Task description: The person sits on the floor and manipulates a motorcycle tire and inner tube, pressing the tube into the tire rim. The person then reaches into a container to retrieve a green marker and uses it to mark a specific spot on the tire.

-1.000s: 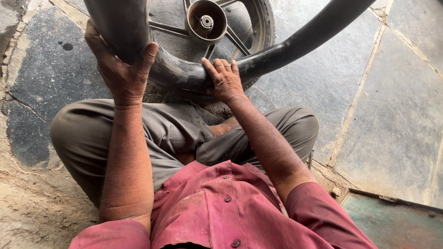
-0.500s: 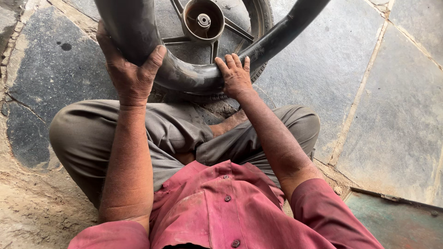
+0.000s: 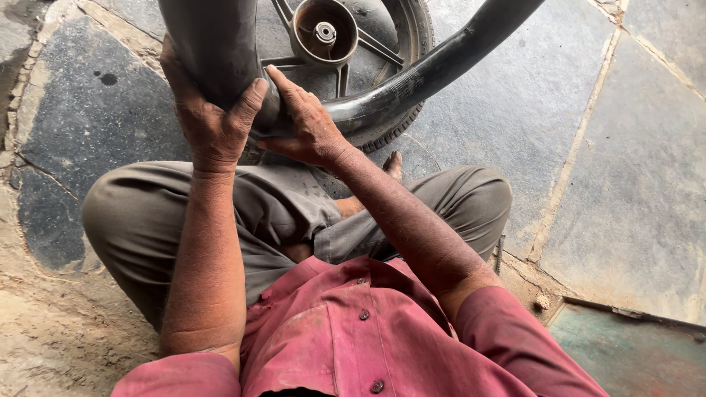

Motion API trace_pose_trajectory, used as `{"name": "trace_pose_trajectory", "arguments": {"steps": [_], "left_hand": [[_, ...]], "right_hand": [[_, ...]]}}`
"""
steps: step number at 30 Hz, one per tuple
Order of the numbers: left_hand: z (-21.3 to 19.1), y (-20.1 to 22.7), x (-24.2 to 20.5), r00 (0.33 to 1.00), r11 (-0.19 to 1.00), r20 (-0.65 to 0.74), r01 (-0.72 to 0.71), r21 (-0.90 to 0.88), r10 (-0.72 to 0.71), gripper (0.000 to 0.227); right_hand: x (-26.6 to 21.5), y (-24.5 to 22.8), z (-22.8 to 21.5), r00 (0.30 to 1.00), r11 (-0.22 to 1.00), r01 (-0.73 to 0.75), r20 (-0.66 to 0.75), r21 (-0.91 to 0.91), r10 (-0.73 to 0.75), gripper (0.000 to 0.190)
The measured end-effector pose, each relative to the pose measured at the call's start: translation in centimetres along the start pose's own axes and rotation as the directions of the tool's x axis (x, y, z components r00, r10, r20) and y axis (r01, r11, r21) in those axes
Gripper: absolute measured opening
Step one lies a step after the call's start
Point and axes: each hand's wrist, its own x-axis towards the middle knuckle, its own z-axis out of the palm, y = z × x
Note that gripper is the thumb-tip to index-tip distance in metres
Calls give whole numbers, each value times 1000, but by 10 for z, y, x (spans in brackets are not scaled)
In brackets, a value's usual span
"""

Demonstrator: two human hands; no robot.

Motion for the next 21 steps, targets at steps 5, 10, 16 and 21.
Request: {"name": "trace_pose_trajectory", "arguments": {"steps": [5, 10, 16, 21], "left_hand": [[-1, -2, -2, 1000, 1000, 3, -5, -2, 5, 101], [-2, 0, 2, 999, 997, 6, -40, 63, 40, 98], [-8, 0, 3, 996, 993, -81, -19, 113, 28, 109], [-23, 0, 5, 982, 975, -161, -60, 213, 96, 112]], "right_hand": [[-11, 35, -14, 996, 973, 1, 88, -232, 20, 125], [-40, 86, -21, 979, 850, -148, 46, -505, 198, 123], [-49, 109, 1, 970, 802, -187, 25, -567, 243, 119], [-48, 105, 5, 971, 791, -177, 30, -586, 239, 117]]}}
